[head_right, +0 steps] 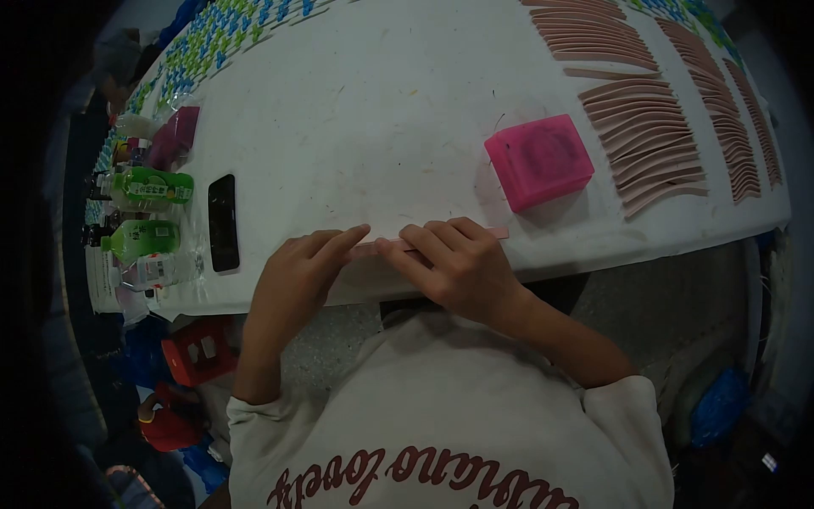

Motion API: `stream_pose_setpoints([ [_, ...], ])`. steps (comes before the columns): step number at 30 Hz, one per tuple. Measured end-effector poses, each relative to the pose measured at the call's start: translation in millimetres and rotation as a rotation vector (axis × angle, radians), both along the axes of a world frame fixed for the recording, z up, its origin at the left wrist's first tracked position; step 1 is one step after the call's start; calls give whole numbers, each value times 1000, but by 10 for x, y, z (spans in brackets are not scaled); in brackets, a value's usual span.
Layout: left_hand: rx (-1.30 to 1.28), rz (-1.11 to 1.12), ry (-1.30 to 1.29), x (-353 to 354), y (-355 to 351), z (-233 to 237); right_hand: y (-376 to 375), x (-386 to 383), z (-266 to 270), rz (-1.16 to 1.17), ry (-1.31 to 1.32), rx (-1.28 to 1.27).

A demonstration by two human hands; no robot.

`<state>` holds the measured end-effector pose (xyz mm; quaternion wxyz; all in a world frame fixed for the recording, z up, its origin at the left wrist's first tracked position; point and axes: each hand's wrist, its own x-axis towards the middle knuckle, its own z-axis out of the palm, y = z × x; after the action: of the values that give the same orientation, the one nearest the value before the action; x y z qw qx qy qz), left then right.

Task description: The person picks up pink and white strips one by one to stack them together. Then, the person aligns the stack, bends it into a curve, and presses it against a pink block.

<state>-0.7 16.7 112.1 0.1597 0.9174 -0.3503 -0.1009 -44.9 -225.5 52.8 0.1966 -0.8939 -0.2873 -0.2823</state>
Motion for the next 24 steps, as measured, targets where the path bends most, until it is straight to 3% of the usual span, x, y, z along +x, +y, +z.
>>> stream_pose_setpoints([
  [1, -63, -25, -231, -66, 6, -92, -3, 5, 16, 0, 3, 0],
  [7, -51, 57, -536, -199, 47, -510, -24, 31, 3, 44, 20, -11],
  [24, -27, 5, -610, -29, 85, -596, -60, 91, -82, -34, -63, -217],
])
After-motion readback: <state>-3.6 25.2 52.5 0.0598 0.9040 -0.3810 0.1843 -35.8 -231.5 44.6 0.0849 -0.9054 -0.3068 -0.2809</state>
